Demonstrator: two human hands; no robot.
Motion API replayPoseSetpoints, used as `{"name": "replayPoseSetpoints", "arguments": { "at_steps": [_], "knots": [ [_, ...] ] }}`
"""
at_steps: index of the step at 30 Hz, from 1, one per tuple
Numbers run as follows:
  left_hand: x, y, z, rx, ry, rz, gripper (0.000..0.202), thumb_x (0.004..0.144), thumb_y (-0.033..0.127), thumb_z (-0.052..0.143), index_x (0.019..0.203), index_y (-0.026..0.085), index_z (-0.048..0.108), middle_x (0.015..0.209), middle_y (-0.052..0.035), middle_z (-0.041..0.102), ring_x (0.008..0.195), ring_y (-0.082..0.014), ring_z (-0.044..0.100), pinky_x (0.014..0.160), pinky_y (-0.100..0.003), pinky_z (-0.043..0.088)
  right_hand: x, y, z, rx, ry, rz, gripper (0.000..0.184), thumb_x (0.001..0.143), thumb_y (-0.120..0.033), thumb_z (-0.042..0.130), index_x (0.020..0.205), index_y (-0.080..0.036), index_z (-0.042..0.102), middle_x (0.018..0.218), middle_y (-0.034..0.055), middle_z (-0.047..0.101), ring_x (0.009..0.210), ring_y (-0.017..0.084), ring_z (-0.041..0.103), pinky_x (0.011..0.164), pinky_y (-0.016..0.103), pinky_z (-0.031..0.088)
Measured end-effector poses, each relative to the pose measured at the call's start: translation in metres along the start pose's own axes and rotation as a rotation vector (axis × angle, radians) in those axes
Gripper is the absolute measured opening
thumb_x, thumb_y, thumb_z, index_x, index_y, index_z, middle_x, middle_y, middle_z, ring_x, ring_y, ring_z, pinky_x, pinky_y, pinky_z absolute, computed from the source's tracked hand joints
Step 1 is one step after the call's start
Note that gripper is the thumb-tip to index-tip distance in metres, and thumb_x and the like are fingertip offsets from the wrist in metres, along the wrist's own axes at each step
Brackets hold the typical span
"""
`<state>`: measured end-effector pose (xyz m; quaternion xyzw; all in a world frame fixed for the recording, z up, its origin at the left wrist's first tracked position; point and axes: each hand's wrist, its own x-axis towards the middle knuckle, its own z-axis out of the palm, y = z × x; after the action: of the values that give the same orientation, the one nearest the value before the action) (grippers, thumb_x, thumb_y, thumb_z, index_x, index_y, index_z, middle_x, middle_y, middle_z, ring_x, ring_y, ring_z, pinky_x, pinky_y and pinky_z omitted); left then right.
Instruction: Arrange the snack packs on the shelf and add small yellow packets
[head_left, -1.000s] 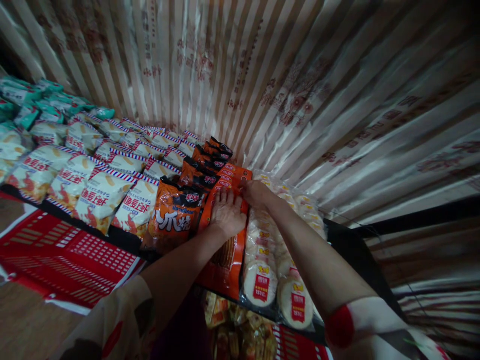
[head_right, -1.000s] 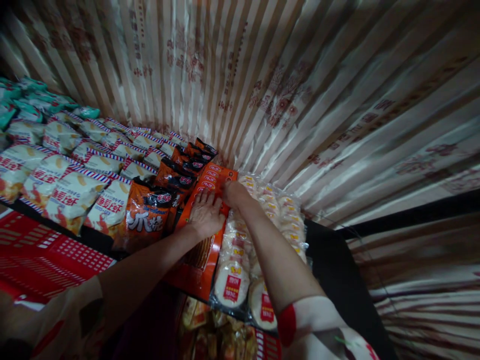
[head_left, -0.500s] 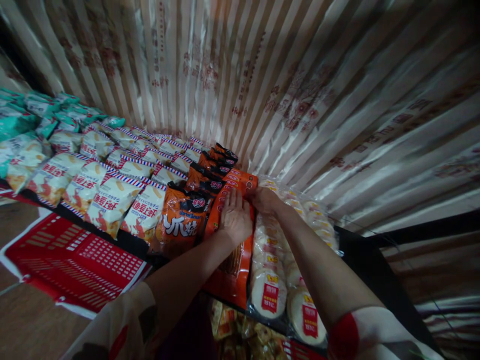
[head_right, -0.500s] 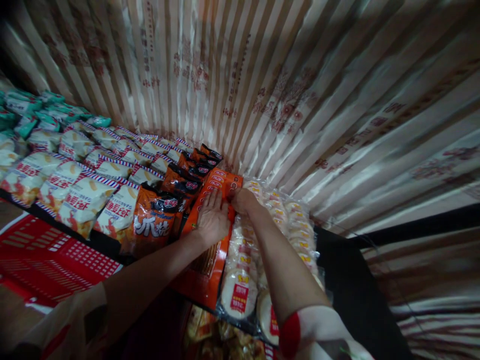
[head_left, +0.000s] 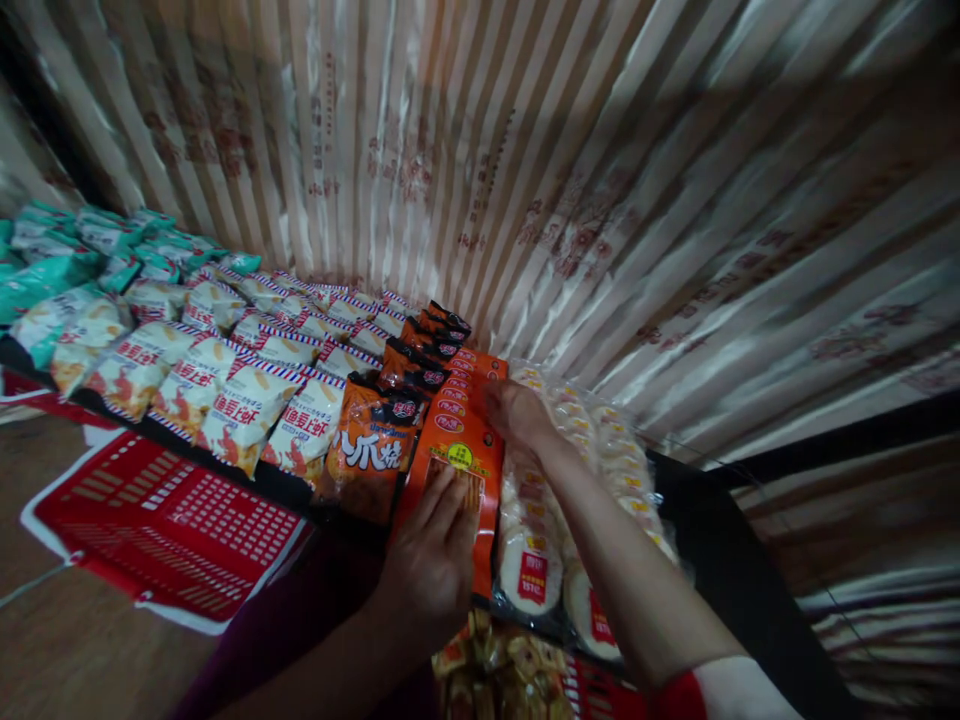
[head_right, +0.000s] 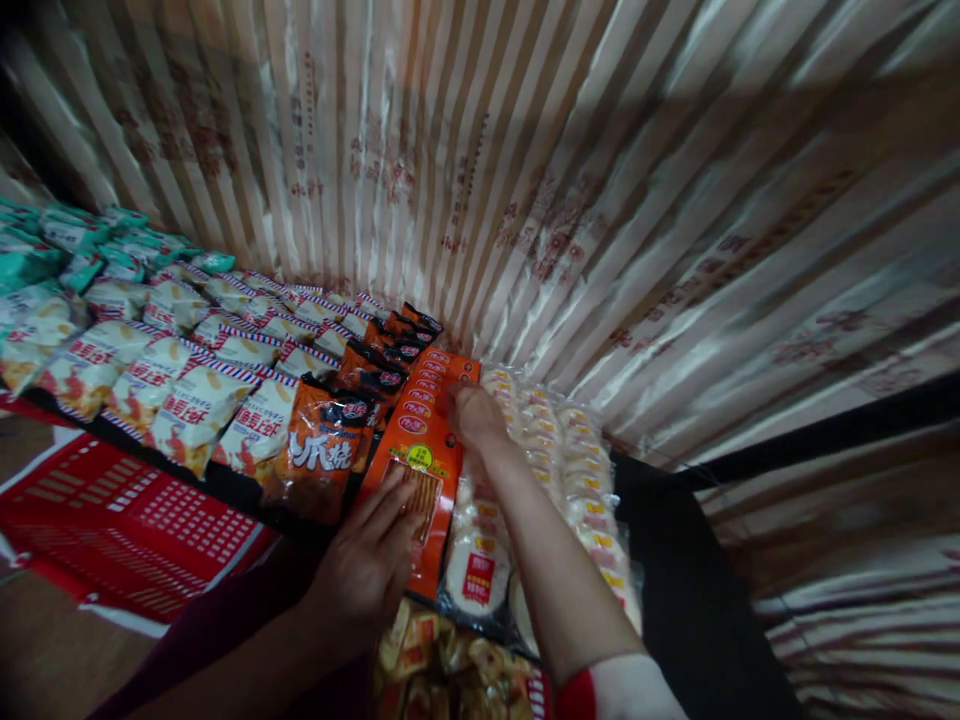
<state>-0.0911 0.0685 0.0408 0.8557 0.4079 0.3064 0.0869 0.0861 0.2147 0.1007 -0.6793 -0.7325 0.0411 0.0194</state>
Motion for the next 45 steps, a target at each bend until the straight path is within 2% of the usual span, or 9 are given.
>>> {"name": "replayPoseSetpoints", "arguments": {
  "at_steps": [3, 7, 11, 14, 21, 26, 33, 40, 45],
  "knots": [
    [-0.017, -0.006, 0.004, -0.037, 0.049, 0.014, 0.038, 0.090, 0.015, 0.035, 0.113, 0.012, 0.065, 0.133, -0.0147, 0.056, 0.136, -0.0261, 0.039, 0.108, -0.041, 0.045, -0.032, -0.027, 0.007, 0.228, 0.190, -0.064, 0.038, 0.089, -0.014, 0.039, 0.118, -0.016, 0.065, 0.127, 0.0105, 0.063, 0.115, 0.017, 0.059, 0.100, 0.025, 0.042],
    [-0.020, -0.015, 0.000, -0.047, 0.095, 0.039, 0.037, 0.089, 0.014, 0.036, 0.111, 0.009, 0.065, 0.132, -0.0167, 0.057, 0.133, -0.0273, 0.043, 0.107, -0.042, 0.046, -0.079, -0.054, 0.034, 0.438, 0.338, -0.056, 0.041, 0.091, -0.017, 0.035, 0.122, -0.019, 0.062, 0.134, 0.0094, 0.058, 0.125, 0.018, 0.053, 0.108, 0.034, 0.041],
    [-0.024, -0.024, 0.002, -0.040, 0.081, 0.039, 0.039, 0.086, 0.011, 0.037, 0.115, 0.007, 0.062, 0.129, -0.0173, 0.059, 0.129, -0.0288, 0.047, 0.103, -0.044, 0.049, -0.110, -0.061, 0.071, 0.527, 0.434, 0.023, 0.041, 0.090, -0.020, 0.037, 0.121, -0.015, 0.063, 0.132, 0.0136, 0.059, 0.124, 0.023, 0.054, 0.107, 0.044, 0.043],
    [-0.028, -0.030, 0.008, -0.046, 0.079, 0.046, 0.041, 0.084, 0.008, 0.036, 0.116, 0.004, 0.062, 0.124, -0.0193, 0.061, 0.128, -0.0288, 0.048, 0.102, -0.046, 0.050, -0.122, -0.062, 0.086, 0.556, 0.445, 0.051, 0.040, 0.088, -0.019, 0.039, 0.117, -0.014, 0.066, 0.126, 0.0141, 0.063, 0.120, 0.024, 0.057, 0.105, 0.044, 0.045],
    [-0.037, -0.032, 0.005, -0.009, 0.150, 0.059, 0.040, 0.085, 0.005, 0.034, 0.108, 0.007, 0.066, 0.116, -0.0154, 0.066, 0.123, -0.0260, 0.054, 0.101, -0.041, 0.051, -0.161, -0.064, 0.075, 0.575, 0.501, 0.082, 0.040, 0.090, -0.024, 0.038, 0.116, -0.013, 0.066, 0.127, 0.0149, 0.062, 0.121, 0.025, 0.057, 0.104, 0.046, 0.046],
    [-0.042, -0.025, 0.002, 0.018, 0.035, 0.097, 0.040, 0.085, 0.006, 0.037, 0.112, 0.008, 0.066, 0.122, -0.0153, 0.064, 0.122, -0.0253, 0.054, 0.105, -0.042, 0.048, -0.202, -0.055, 0.076, 0.598, 0.529, 0.106, 0.038, 0.091, -0.027, 0.039, 0.110, -0.014, 0.069, 0.124, 0.0160, 0.064, 0.118, 0.025, 0.059, 0.102, 0.047, 0.047],
    [-0.036, -0.024, 0.004, 0.156, -0.107, 0.006, 0.041, 0.087, 0.011, 0.038, 0.123, 0.004, 0.058, 0.137, -0.0201, 0.052, 0.137, -0.0287, 0.038, 0.110, -0.044, 0.040, -0.244, -0.046, 0.075, 0.647, 0.625, 0.168, 0.037, 0.090, -0.031, 0.041, 0.106, -0.015, 0.070, 0.117, 0.0165, 0.067, 0.112, 0.026, 0.062, 0.098, 0.047, 0.049],
    [-0.027, -0.014, -0.002, 0.114, -0.185, -0.036, 0.041, 0.090, 0.016, 0.040, 0.125, 0.003, 0.055, 0.144, -0.0216, 0.044, 0.141, -0.0294, 0.029, 0.114, -0.045, 0.032, -0.271, -0.051, 0.069, 0.735, 0.662, 0.170, 0.035, 0.090, -0.032, 0.043, 0.107, -0.017, 0.069, 0.116, 0.0141, 0.068, 0.111, 0.024, 0.063, 0.099, 0.045, 0.049],
    [-0.005, -0.005, -0.008, 0.090, -0.221, -0.077, 0.042, 0.089, 0.013, 0.040, 0.128, 0.002, 0.053, 0.146, -0.0215, 0.041, 0.143, -0.0291, 0.025, 0.115, -0.044, 0.031, -0.278, -0.054, 0.070, 0.741, 0.638, 0.156, 0.034, 0.091, -0.030, 0.042, 0.110, -0.018, 0.068, 0.117, 0.0126, 0.068, 0.111, 0.022, 0.062, 0.100, 0.043, 0.048]
  ]
}}
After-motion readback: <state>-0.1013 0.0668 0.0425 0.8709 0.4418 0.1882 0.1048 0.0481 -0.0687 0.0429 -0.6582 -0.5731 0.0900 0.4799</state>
